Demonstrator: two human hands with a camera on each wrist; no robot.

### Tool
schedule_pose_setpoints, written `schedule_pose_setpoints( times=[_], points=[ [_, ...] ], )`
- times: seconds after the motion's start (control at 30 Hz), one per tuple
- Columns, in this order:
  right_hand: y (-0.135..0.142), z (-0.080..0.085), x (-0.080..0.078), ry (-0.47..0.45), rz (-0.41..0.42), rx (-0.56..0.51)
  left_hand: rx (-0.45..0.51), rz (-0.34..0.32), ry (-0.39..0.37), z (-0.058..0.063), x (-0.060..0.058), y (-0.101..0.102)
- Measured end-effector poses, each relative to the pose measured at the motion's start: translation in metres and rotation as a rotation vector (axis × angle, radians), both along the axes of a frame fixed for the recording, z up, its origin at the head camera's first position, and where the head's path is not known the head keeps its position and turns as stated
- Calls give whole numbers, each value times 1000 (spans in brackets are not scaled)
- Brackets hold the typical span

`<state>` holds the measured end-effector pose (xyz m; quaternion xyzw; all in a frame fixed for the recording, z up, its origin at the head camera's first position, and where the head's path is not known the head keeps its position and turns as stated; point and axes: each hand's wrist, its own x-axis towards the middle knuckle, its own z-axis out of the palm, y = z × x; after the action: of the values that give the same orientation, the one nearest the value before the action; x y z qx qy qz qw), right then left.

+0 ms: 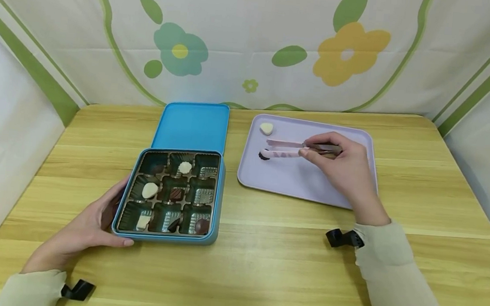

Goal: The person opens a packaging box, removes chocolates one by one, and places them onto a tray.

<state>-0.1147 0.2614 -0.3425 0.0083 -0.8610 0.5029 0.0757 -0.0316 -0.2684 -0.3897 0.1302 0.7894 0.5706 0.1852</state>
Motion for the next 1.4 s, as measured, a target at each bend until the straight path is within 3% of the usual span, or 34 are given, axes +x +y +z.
schedule_pose_setpoints(
  times=[0.43, 0.8, 1.07, 1.27, 1.4],
  points=[
    [-13, -12, -1, 54, -34, 20, 5, -6, -2, 1, 0, 0],
    [-13, -11, 0, 25, -34, 10, 1, -2, -10, 2, 0, 0],
    [-9, -3, 4, 73, -64, -35, -4, -2, -16, 2, 1, 0],
    [-18, 12, 12, 41, 10, -100, 2, -5, -5, 2, 0, 0],
    [-32, 21, 20, 47, 132, -145, 5, -7, -5, 2, 0, 0]
  ],
)
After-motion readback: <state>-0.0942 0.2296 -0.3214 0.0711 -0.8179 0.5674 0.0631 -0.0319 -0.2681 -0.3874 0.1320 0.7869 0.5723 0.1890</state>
